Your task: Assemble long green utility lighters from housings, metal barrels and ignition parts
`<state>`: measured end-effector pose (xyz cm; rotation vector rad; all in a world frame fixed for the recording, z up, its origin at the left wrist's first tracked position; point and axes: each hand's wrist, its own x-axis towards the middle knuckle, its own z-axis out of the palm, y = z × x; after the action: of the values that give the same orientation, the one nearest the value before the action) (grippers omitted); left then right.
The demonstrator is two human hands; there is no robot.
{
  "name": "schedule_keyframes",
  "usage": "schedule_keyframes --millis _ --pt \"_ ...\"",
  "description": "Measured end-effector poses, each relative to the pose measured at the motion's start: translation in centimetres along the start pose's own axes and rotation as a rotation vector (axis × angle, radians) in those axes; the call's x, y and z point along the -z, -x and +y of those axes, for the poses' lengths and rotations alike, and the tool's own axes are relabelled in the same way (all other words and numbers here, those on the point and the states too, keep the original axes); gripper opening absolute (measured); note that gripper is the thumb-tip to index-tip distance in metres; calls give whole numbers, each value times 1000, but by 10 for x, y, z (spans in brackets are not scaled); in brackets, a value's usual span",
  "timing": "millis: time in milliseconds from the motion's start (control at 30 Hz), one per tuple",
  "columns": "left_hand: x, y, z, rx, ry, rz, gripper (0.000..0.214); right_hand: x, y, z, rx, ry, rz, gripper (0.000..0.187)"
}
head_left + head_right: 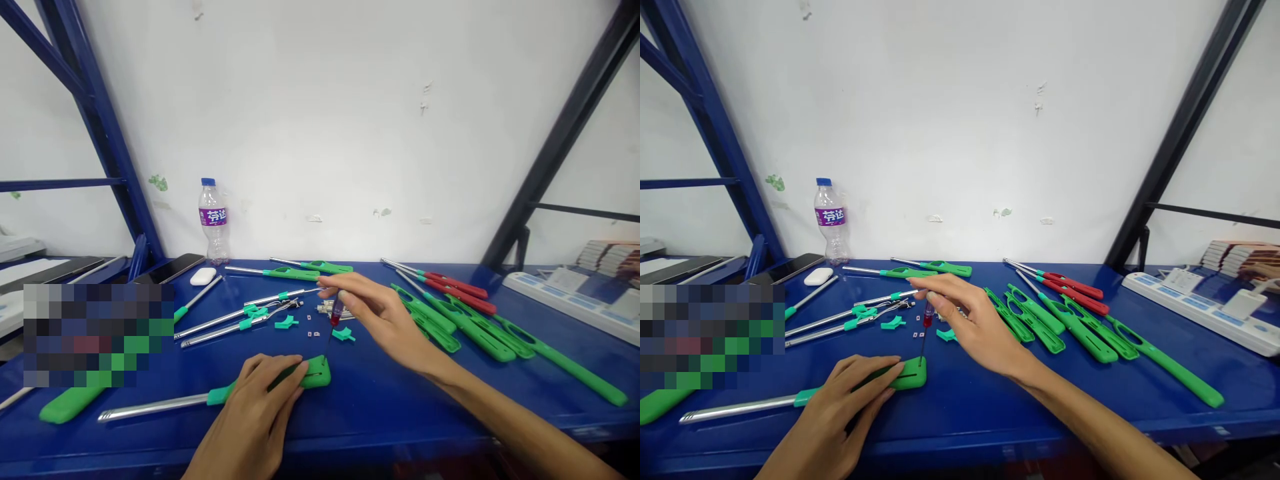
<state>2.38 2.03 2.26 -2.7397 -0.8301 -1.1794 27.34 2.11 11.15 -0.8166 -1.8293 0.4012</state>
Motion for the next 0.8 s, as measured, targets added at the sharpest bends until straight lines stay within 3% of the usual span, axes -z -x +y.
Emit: schedule_keyframes --millis 200,333,500,667,733,800 --pt "1 1 -1 -29 -30 8 40 -6 4 0 12 24 143 15" --pt "2 -1 -1 -51 -39 33 38 -13 6 1 18 -26 60 29" --pt "1 -2 -2 -60 -43 44 38 -18 5 0 4 -37 158 11" --pt "2 1 -2 -42 -51 26 37 -7 -1 -8 -4 -91 -132 32" --pt "3 2 -3 -32 -56 -4 36 -5 -2 -9 3 -96 -120 25" --pt "3 2 -3 -20 -62 -30 36 -5 -2 -8 25 -22 -15 18"
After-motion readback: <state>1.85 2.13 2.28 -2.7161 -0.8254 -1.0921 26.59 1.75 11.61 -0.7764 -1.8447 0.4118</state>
